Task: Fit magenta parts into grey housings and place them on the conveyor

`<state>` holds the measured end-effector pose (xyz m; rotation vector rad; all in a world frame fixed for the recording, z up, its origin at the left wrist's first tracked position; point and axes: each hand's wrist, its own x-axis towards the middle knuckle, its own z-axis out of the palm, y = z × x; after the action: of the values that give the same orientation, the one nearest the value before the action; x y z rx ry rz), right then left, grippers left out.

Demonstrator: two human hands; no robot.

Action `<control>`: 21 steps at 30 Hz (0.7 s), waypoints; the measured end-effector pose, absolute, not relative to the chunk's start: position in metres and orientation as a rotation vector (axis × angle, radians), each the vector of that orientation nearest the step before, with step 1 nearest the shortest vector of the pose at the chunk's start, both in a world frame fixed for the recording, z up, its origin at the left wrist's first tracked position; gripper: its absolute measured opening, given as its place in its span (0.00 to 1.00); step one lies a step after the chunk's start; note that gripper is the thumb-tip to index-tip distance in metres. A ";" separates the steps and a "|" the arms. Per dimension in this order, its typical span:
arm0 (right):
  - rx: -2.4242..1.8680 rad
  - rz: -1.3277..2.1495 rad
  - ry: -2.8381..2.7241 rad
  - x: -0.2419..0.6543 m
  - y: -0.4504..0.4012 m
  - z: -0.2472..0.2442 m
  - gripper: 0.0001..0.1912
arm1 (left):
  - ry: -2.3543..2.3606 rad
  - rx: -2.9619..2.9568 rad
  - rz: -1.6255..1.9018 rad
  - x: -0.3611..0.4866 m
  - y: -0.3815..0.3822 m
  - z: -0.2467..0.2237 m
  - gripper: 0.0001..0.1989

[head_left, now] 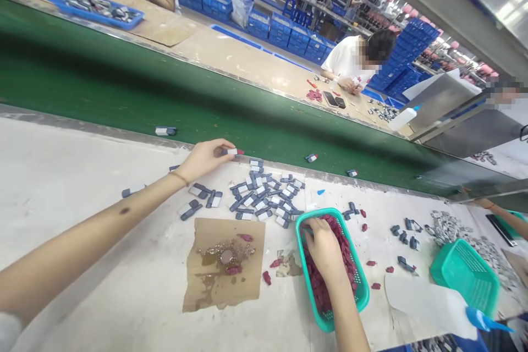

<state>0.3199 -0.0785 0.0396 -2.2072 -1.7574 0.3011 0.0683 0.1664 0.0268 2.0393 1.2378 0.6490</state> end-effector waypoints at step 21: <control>-1.519 1.161 -0.731 0.249 -0.078 0.055 0.16 | 1.603 2.050 0.583 0.005 0.200 0.037 0.17</control>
<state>0.2493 -0.0779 0.0550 -1.5188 -0.7306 1.1614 0.0049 0.1996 0.0368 2.0499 1.6031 0.5828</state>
